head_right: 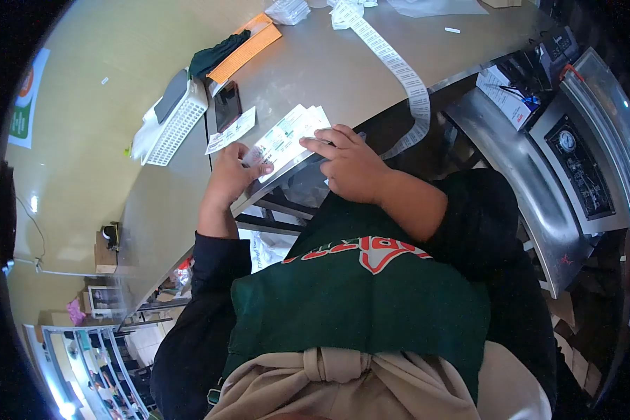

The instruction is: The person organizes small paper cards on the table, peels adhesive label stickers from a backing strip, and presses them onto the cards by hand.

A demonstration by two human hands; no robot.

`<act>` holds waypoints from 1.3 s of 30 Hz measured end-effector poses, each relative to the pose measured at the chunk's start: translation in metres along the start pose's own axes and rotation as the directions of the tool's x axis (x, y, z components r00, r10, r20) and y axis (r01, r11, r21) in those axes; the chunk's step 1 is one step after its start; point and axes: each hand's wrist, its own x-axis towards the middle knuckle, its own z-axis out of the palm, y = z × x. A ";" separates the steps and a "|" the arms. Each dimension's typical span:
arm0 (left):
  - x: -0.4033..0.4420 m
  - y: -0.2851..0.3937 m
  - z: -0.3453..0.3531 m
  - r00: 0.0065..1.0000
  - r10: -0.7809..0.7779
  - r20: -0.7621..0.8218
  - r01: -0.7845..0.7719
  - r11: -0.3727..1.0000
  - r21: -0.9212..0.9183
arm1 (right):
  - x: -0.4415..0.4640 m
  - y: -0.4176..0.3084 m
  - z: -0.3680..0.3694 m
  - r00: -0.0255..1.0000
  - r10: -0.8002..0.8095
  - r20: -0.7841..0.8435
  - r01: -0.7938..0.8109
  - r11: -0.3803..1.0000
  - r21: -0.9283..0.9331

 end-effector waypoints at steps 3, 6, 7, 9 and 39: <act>0.017 -0.022 0.016 0.989 0.095 -0.115 -0.091 0.995 0.036 | -0.001 -0.001 0.000 1.000 0.004 0.012 -0.004 1.000 0.006; 0.020 -0.018 0.015 0.979 -0.042 -0.200 -0.011 0.966 -0.258 | -0.001 -0.001 -0.003 0.999 0.007 0.044 -0.007 1.000 -0.001; 0.025 -0.022 0.016 0.978 -0.059 -0.199 -0.036 0.896 -0.442 | -0.001 -0.002 -0.004 0.998 0.010 0.057 -0.009 1.000 -0.005; 0.035 -0.032 0.012 0.983 -0.161 -0.090 0.081 0.816 -0.573 | -0.001 -0.001 -0.004 0.998 0.015 0.066 -0.015 1.000 -0.003; 0.085 -0.091 -0.017 0.682 -0.311 -0.663 0.572 0.791 0.217 | -0.001 0.002 -0.004 0.997 0.008 0.075 -0.011 0.999 0.040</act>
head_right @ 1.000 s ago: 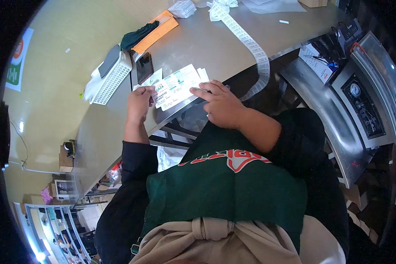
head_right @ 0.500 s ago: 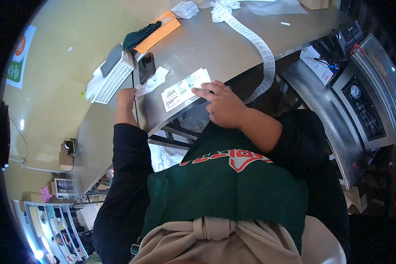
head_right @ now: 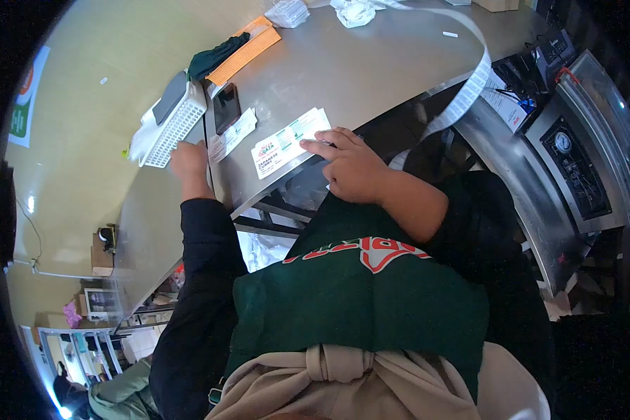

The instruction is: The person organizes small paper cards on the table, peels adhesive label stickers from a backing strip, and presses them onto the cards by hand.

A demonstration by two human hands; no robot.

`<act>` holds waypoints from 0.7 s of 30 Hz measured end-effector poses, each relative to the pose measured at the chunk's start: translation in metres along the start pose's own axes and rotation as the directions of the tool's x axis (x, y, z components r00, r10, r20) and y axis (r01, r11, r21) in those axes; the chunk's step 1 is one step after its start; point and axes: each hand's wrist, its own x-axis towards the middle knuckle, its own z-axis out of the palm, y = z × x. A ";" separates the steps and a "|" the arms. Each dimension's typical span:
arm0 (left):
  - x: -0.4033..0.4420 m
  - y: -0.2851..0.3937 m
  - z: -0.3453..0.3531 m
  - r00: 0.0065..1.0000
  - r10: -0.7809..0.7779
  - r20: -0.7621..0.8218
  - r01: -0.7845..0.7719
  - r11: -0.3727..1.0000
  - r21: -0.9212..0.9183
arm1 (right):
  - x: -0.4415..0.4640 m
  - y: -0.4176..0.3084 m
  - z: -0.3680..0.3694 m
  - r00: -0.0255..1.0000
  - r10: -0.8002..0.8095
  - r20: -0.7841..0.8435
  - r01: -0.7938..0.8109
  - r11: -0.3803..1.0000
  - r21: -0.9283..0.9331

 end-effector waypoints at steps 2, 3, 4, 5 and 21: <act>-0.018 0.009 -0.025 0.975 0.186 -0.123 -0.189 0.982 -0.013 | 0.001 0.000 -0.001 1.000 0.007 0.001 -0.007 1.000 0.012; -0.028 0.013 -0.034 0.943 0.275 -0.185 -0.282 0.959 -0.011 | 0.001 0.000 -0.001 1.000 0.015 0.003 -0.015 1.000 0.020; -0.040 0.017 -0.040 0.904 0.374 -0.207 -0.403 0.907 -0.124 | 0.001 0.001 -0.001 1.000 0.022 0.005 -0.022 0.999 0.028; -0.052 0.022 -0.044 0.853 0.463 -0.241 -0.514 0.826 -0.230 | 0.001 0.002 -0.001 1.000 0.025 0.007 -0.025 0.999 0.042; -0.027 -0.012 0.019 0.716 0.697 -0.042 -0.685 0.688 -0.239 | 0.001 0.003 -0.002 1.000 0.011 0.026 -0.011 1.000 0.025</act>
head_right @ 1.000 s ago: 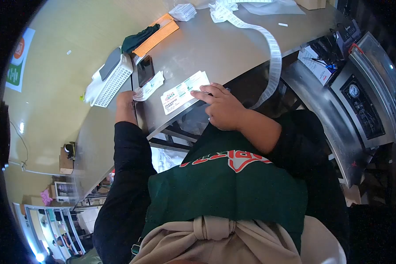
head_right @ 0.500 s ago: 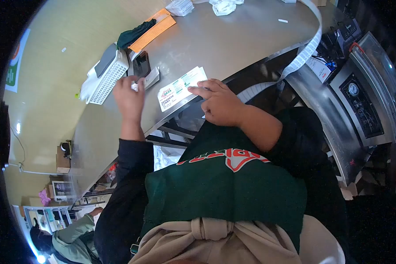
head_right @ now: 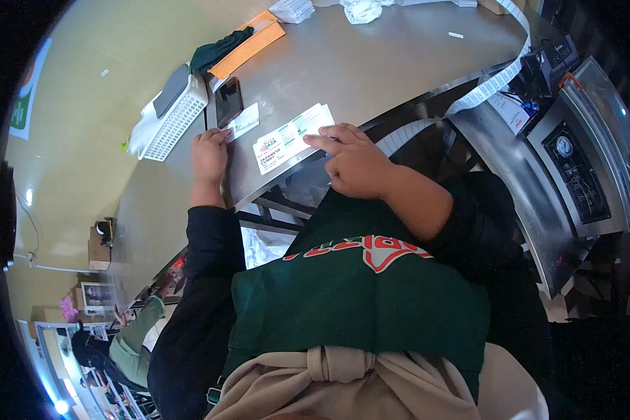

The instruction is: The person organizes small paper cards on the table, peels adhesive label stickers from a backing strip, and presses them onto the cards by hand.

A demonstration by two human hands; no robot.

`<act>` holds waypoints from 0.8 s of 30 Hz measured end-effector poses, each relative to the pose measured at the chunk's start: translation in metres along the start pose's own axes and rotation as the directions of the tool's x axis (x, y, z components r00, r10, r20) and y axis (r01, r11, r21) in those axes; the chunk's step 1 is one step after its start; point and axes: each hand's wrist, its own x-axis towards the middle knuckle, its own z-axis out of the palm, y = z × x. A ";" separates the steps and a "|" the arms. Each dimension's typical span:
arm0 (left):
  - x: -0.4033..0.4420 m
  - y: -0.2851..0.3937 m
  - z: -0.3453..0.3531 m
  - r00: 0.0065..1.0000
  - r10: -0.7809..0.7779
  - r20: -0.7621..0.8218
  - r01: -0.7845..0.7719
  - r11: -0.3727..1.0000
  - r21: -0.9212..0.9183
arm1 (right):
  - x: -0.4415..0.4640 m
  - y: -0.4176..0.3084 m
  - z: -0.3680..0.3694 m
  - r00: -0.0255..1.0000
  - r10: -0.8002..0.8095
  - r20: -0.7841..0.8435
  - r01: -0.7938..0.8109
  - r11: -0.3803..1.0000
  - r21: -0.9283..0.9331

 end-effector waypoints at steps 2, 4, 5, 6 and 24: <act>0.002 0.007 -0.001 0.998 -0.065 -0.008 0.065 0.988 0.140 | 0.000 -0.001 -0.001 1.000 0.004 0.005 -0.004 1.000 -0.003; 0.005 0.012 0.000 0.995 -0.098 0.002 0.096 0.978 0.186 | 0.001 -0.001 -0.002 1.000 0.003 0.008 -0.003 1.000 -0.005; 0.007 0.013 0.000 0.994 -0.112 0.004 0.109 0.971 0.211 | 0.001 -0.001 -0.002 1.000 0.005 0.015 -0.004 1.000 -0.010; 0.008 0.012 0.003 0.988 -0.151 0.017 0.145 0.973 0.181 | 0.000 -0.001 -0.002 1.000 0.008 0.021 -0.007 1.000 -0.015; -0.025 0.136 -0.056 0.962 0.271 -0.038 -0.230 0.723 -0.651 | 0.003 0.007 -0.005 0.999 0.028 0.019 -0.029 0.995 0.090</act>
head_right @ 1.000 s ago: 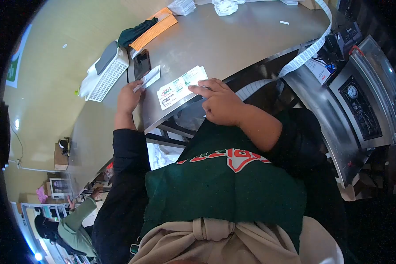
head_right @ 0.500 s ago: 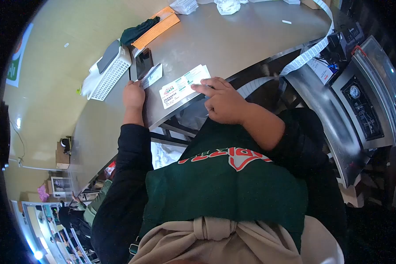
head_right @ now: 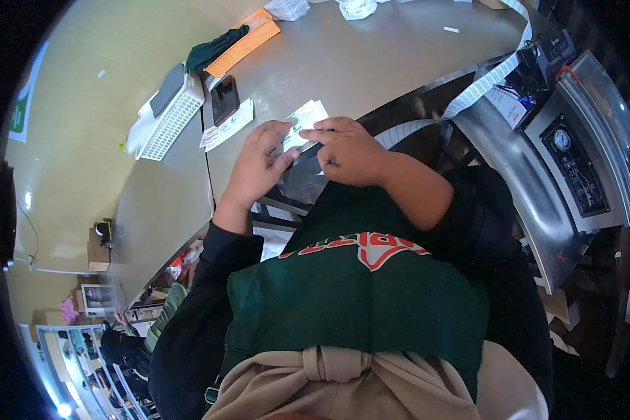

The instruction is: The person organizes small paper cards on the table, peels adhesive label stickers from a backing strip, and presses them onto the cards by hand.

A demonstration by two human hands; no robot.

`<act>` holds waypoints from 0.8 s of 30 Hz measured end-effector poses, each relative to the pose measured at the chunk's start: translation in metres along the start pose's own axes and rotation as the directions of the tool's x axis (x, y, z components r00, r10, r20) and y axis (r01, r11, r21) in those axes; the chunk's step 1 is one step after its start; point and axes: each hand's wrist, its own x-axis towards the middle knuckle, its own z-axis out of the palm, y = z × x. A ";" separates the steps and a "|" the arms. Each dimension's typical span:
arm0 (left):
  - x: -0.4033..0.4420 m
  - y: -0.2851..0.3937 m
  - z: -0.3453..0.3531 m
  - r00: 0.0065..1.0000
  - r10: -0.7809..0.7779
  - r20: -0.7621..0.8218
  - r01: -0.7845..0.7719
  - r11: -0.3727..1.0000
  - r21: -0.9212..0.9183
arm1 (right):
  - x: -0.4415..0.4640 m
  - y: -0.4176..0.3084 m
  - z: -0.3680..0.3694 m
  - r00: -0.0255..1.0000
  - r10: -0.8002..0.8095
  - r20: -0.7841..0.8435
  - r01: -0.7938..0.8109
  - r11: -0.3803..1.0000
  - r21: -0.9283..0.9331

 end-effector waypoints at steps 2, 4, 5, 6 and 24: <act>0.001 -0.014 0.003 0.998 0.010 0.063 -0.014 0.998 0.059 | 0.000 0.001 0.000 0.996 -0.037 -0.083 0.042 0.998 0.057; 0.004 -0.021 0.003 0.996 0.014 0.088 -0.021 0.996 0.082 | 0.000 0.001 0.000 0.970 -0.080 -0.228 0.121 0.978 0.172; 0.005 -0.022 0.002 0.997 0.019 0.080 -0.025 0.997 0.073 | -0.002 0.001 -0.004 0.963 -0.045 -0.265 0.099 0.976 0.194; 0.005 -0.023 0.002 0.997 0.021 0.074 -0.025 0.998 0.063 | -0.005 -0.001 -0.008 0.954 -0.008 -0.299 0.077 0.972 0.220; 0.003 0.021 0.003 0.963 0.212 -0.166 -0.194 0.974 0.115 | -0.004 -0.030 -0.025 0.776 0.625 -0.082 -0.245 0.419 0.874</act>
